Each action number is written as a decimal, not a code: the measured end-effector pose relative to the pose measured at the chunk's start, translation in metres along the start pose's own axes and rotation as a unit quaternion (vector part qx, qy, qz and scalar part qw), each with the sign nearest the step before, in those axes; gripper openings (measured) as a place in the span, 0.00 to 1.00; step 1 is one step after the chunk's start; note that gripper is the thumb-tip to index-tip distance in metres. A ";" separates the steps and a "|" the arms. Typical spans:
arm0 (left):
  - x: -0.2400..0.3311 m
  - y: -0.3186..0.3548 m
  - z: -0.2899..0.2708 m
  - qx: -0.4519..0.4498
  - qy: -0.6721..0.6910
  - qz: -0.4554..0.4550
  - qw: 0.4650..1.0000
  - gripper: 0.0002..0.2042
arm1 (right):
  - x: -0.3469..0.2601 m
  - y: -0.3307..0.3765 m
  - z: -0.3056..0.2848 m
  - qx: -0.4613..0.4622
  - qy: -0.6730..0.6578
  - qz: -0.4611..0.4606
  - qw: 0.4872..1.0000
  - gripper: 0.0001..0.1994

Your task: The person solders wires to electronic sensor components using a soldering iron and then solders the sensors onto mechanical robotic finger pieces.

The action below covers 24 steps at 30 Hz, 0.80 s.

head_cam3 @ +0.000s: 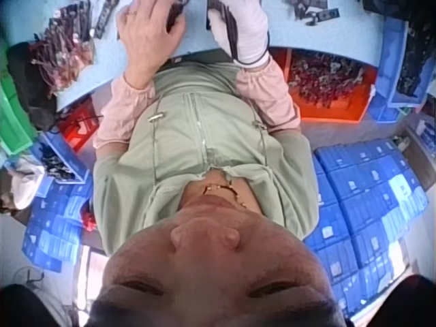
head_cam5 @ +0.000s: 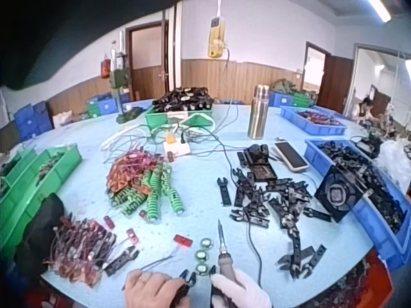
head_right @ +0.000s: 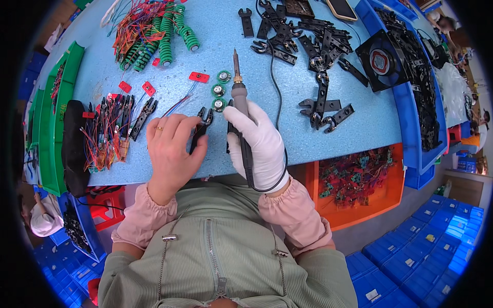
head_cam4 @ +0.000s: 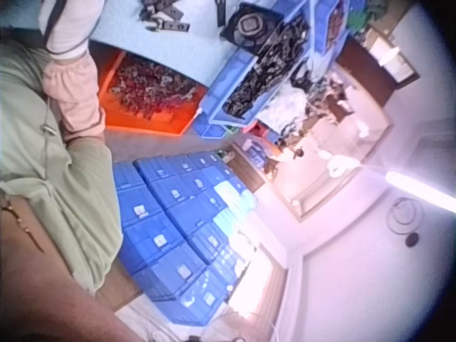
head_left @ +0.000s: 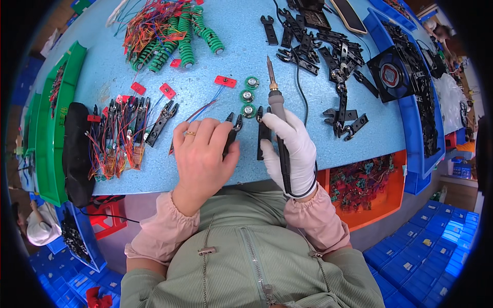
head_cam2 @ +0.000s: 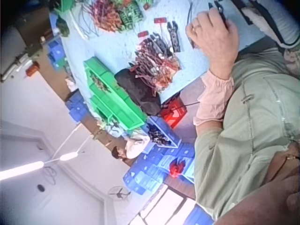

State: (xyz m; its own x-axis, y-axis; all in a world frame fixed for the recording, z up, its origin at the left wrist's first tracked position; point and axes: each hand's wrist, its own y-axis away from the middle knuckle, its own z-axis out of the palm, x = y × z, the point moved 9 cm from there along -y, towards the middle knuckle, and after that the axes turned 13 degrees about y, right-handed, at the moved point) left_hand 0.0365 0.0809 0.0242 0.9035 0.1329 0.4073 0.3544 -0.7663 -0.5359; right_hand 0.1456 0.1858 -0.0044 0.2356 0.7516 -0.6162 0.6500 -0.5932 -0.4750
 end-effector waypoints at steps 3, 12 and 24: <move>0.001 -0.002 -0.007 -0.014 0.019 -0.004 1.000 0.17 | 0.001 0.000 0.000 -0.002 -0.008 0.000 1.000 0.32; -0.088 0.019 -0.029 -0.074 -0.111 -0.074 0.988 0.24 | -0.010 0.004 0.015 -0.078 -0.001 -0.056 0.995 0.32; -0.109 0.024 -0.072 0.071 -0.238 -0.058 0.967 0.23 | -0.057 -0.006 0.045 -0.092 -0.019 -0.083 0.992 0.28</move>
State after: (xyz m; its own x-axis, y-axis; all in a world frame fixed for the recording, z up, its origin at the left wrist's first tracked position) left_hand -0.0714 0.0028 0.0206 0.8519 0.5136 0.1022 0.4594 -0.6393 -0.6166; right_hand 0.0958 0.1339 0.0055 0.0895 0.8214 -0.5633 0.7993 -0.3967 -0.4514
